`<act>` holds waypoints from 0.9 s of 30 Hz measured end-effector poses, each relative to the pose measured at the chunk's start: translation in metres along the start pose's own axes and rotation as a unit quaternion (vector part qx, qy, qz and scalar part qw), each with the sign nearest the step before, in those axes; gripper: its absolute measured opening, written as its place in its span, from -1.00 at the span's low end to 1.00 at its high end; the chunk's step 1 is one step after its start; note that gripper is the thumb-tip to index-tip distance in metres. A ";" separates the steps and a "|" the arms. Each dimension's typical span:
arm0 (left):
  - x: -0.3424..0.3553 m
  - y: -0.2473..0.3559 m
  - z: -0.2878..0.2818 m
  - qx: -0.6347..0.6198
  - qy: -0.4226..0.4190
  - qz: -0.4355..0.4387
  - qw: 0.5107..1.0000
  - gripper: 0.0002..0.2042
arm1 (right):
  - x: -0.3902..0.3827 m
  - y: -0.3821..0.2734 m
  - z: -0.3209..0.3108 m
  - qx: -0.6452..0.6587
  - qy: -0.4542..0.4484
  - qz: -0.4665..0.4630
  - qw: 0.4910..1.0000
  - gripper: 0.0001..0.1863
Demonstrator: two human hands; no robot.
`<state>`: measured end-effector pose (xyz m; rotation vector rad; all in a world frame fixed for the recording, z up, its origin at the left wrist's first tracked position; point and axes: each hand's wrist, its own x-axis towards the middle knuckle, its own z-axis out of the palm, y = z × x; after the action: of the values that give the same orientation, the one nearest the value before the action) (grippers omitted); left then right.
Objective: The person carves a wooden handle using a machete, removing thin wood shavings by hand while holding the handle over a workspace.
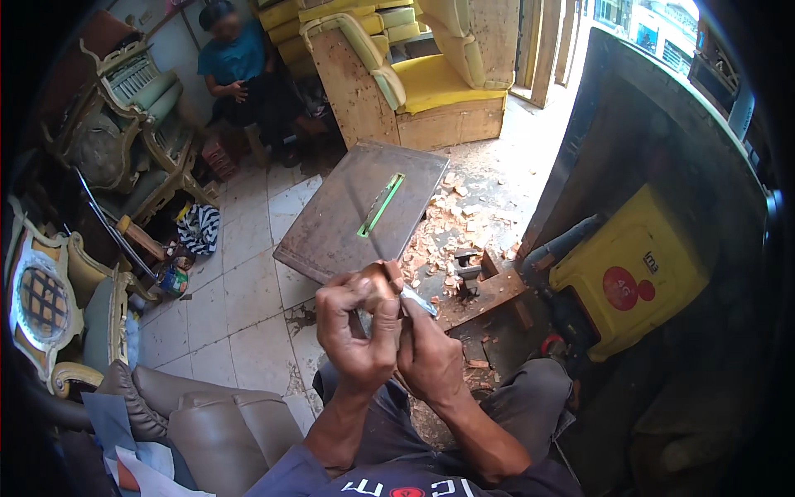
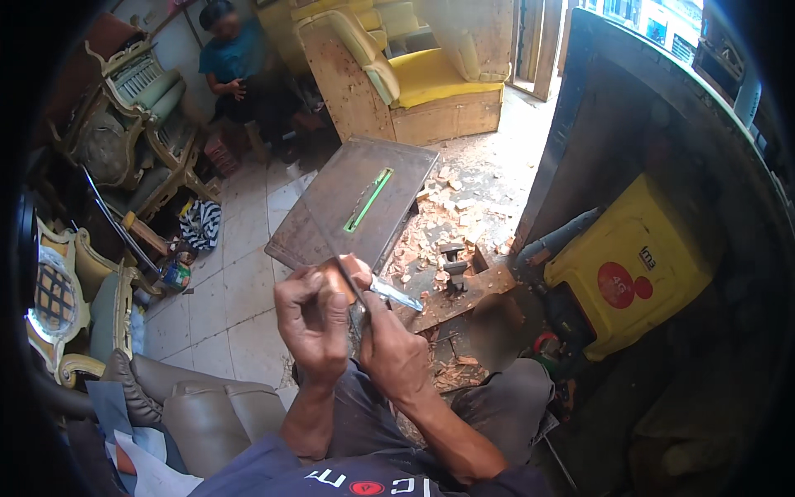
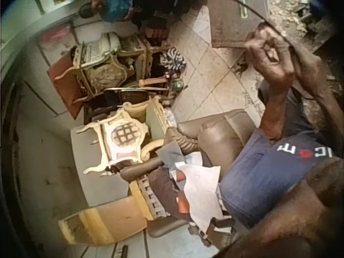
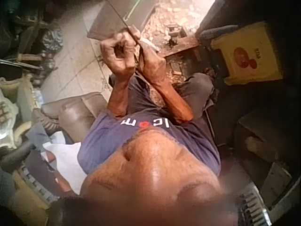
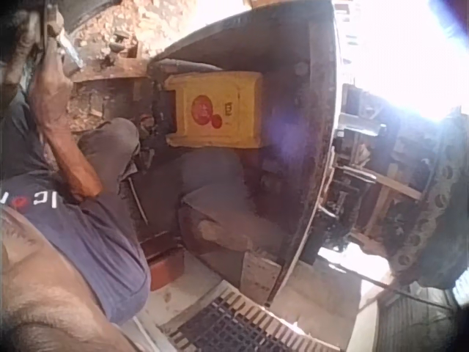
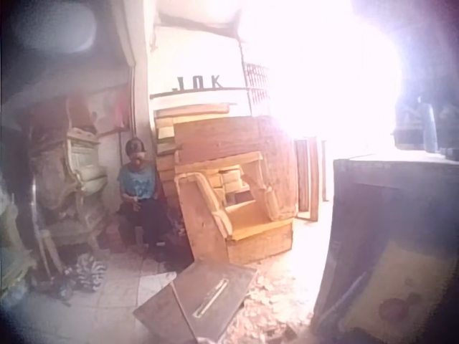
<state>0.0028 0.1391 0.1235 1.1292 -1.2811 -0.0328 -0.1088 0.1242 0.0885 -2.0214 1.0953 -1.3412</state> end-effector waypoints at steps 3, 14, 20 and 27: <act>-0.002 -0.005 -0.009 -0.048 0.008 -0.035 0.998 -0.73 | 0.000 -0.010 -0.006 0.162 -0.077 0.121 0.976 -0.69; -0.003 -0.009 -0.005 -0.085 0.021 -0.043 0.995 -0.72 | 0.004 -0.008 -0.019 0.252 -0.171 0.265 0.915 -0.61; 0.000 0.000 -0.002 0.020 -0.018 -0.003 1.000 -0.73 | 0.002 -0.008 -0.007 0.023 -0.005 -0.002 1.000 -0.58; -0.004 -0.012 -0.008 -0.059 0.013 -0.040 0.997 -0.70 | -0.001 -0.012 -0.016 0.170 0.018 0.030 0.985 -0.54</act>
<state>0.0135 0.1406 0.1136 1.0745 -1.1940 -0.1511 -0.1191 0.1327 0.1036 -1.7087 0.8648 -1.4286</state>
